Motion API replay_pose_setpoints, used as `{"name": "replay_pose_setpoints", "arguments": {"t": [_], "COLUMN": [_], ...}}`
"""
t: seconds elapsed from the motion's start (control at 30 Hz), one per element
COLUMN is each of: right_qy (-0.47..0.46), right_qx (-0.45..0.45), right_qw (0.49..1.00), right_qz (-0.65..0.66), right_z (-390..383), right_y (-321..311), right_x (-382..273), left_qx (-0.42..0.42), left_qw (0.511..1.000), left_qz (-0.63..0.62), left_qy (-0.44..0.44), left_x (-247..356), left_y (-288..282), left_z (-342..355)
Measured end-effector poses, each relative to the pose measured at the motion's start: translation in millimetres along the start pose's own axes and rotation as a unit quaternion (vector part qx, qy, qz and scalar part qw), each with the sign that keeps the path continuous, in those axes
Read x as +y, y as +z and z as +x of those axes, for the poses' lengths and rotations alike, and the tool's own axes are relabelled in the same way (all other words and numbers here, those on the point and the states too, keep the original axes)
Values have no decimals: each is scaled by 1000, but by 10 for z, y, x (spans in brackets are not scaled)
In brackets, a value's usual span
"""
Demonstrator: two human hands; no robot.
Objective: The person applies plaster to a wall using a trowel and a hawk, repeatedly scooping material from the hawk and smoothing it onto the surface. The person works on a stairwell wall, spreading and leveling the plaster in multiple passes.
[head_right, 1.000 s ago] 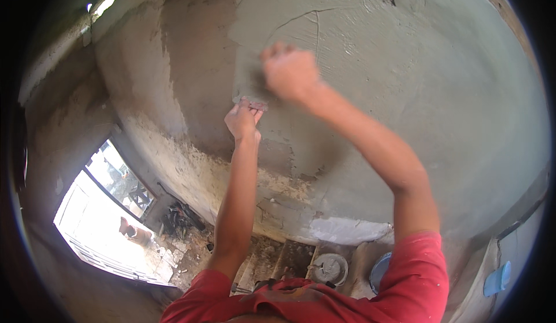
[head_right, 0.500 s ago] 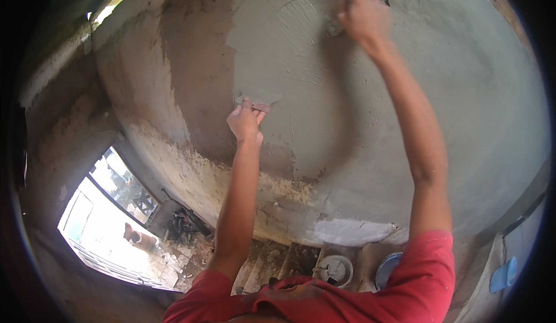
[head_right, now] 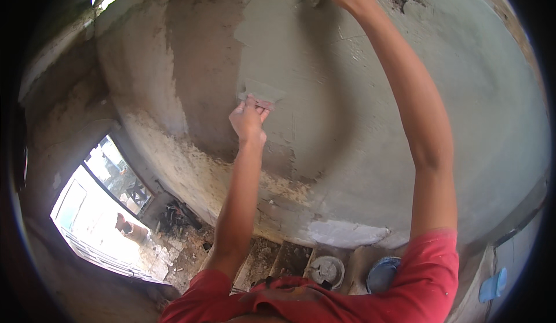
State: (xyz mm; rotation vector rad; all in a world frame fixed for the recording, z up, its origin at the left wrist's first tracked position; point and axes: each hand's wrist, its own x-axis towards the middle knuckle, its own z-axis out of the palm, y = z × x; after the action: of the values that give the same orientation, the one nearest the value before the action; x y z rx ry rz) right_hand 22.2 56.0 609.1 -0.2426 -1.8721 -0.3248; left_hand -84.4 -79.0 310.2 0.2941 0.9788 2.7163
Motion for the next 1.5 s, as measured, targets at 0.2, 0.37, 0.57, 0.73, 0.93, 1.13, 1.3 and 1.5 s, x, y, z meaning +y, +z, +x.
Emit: {"name": "replay_pose_setpoints", "arguments": {"t": [0.2, 0.37, 0.57, 0.73, 0.93, 1.13, 1.3, 1.5], "right_qy": [57, 20, -13, -111, -57, -45, -89, -242], "right_qx": [25, 34, 112, -33, 45, 78, 16, -199], "right_qw": [991, 987, 989, 990, 988, 992, 991, 950], "right_qz": [-115, -158, -99, -83, -138, -88, -102, 16], "right_z": [868, 934, 658, 24, 193, 194, -640, -3046], "right_y": [158, -77, -536, -66, -44, -654, -328, 640], "right_x": [10, 135, -43, -238, 175, 477, 144, -553], "left_qx": [11, 0, 14, 7, 2, 21, 61, 110], "left_qw": [1000, 999, 999, 1000, 999, 999, 997, 986], "left_qz": [16, 38, 29, 22, 45, 40, 16, -14], "left_qy": [3, 18, 17, 16, -15, -5, -54, -126], "left_x": [1, -21, -21, -109, -171, -249, -490, -1284], "left_y": [-10, -99, -164, -87, -95, -353, -813, -1357], "left_z": [-39, -3, 127, 98, 76, 98, -9, -285]}}
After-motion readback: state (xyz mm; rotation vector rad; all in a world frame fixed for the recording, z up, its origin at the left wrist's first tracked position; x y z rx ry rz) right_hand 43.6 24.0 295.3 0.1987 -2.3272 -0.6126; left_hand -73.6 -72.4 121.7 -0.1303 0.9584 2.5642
